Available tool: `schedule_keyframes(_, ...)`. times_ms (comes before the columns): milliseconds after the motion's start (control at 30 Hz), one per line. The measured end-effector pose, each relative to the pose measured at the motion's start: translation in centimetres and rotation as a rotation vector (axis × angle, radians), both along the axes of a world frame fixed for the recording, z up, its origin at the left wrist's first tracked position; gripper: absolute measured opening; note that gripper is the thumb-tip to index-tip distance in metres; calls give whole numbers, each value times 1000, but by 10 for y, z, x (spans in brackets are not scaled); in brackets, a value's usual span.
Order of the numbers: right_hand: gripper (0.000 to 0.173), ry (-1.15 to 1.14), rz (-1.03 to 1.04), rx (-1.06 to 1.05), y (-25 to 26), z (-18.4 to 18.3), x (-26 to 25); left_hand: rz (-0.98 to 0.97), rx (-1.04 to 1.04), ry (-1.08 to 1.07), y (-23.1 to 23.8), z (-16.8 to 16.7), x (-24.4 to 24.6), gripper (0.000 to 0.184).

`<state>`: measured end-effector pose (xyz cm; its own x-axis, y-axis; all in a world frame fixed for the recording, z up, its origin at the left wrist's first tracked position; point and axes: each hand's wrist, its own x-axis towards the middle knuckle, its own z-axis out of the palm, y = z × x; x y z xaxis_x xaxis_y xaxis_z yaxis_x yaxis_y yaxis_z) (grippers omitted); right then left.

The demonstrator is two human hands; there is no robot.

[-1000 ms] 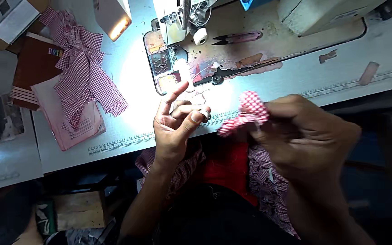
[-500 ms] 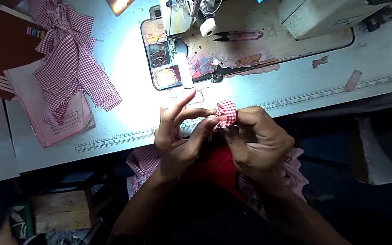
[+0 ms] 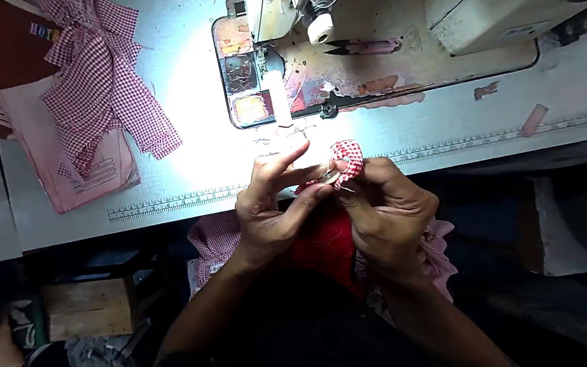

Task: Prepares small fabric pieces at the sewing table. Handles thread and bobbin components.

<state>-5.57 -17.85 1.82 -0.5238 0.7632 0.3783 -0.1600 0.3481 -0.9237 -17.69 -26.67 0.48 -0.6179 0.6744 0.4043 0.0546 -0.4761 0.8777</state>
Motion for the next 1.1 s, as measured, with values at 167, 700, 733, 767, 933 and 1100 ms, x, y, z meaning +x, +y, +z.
schedule_keyframes(167, 17, -30, 34, -50, 2, -1, 3, -124, -36, 36, -4, 4, -14, 55)
schedule_keyframes(700, 20, -105, 111, 62, 14, 0, 11, -162, -97, 136, -4, 12, -24, 57)
schedule_keyframes(733, 19, -117, 161, 87, 19, 1, 13, -177, -111, 133, -5, 13, -26, 57)
schedule_keyframes(767, 19, -124, 217, 107, 25, 2, 15, -199, -126, 137, -6, 15, -28, 58)
schedule_keyframes(933, 17, -133, 355, 134, 43, 7, 16, -234, -141, 145, -6, 17, -29, 59)
schedule_keyframes(1100, 24, -99, 301, 60, 37, 1, 15, -202, -113, 62, -2, 13, -22, 53)
